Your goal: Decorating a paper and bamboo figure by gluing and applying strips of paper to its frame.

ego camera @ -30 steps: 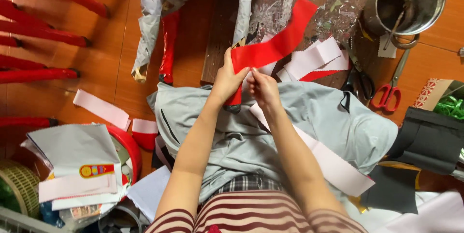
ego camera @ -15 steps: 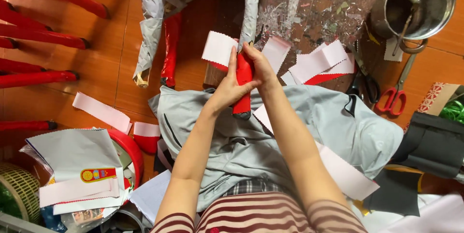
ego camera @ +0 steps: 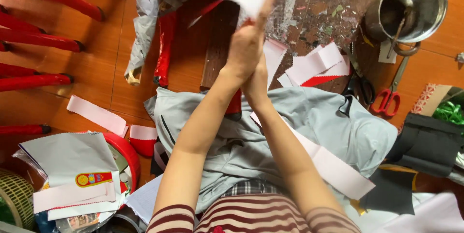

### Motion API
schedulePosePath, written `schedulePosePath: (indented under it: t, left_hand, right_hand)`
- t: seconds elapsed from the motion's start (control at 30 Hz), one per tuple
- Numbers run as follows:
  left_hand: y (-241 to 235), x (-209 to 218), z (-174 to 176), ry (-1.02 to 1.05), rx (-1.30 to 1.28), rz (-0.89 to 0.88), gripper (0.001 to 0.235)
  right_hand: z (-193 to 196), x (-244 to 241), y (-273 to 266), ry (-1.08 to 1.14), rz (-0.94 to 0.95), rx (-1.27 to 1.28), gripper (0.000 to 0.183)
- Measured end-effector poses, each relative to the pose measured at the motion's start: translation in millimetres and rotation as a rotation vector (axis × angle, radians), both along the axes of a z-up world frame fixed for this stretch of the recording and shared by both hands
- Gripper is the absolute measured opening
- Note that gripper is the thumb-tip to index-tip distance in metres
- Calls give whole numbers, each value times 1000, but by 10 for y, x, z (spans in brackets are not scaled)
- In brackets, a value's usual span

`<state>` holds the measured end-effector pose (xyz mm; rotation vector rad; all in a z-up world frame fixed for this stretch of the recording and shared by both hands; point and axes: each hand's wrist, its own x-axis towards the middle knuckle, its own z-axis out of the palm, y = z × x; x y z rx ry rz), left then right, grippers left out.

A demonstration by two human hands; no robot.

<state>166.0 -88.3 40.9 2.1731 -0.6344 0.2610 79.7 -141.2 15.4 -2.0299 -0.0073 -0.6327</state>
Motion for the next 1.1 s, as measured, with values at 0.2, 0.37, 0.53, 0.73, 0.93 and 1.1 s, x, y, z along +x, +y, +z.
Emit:
schedulePosePath:
  t: [0.2, 0.37, 0.53, 0.73, 0.93, 1.1]
  left_hand:
    - [433, -303, -92, 444, -541, 88, 80]
    - [560, -435, -462, 761, -451, 156, 68]
    - [595, -423, -702, 762, -354, 57, 61]
    - [437, -397, -181, 1073, -210, 217, 67]
    - [570, -321, -77, 1075, -384, -33, 107]
    - [723, -229, -343, 877, -143, -162, 116]
  right_hand:
    - [-722, 252, -201, 433, -80, 1344, 27]
    - [-1127, 179, -196, 500, -6, 1715, 17]
    - [-1599, -27, -292, 732, 85, 1808, 24]
    - [-997, 483, -226, 368, 310, 784, 33]
    - [-1100, 993, -317, 731, 368, 1275, 41]
    - [-651, 954, -281, 819, 390, 1938, 42]
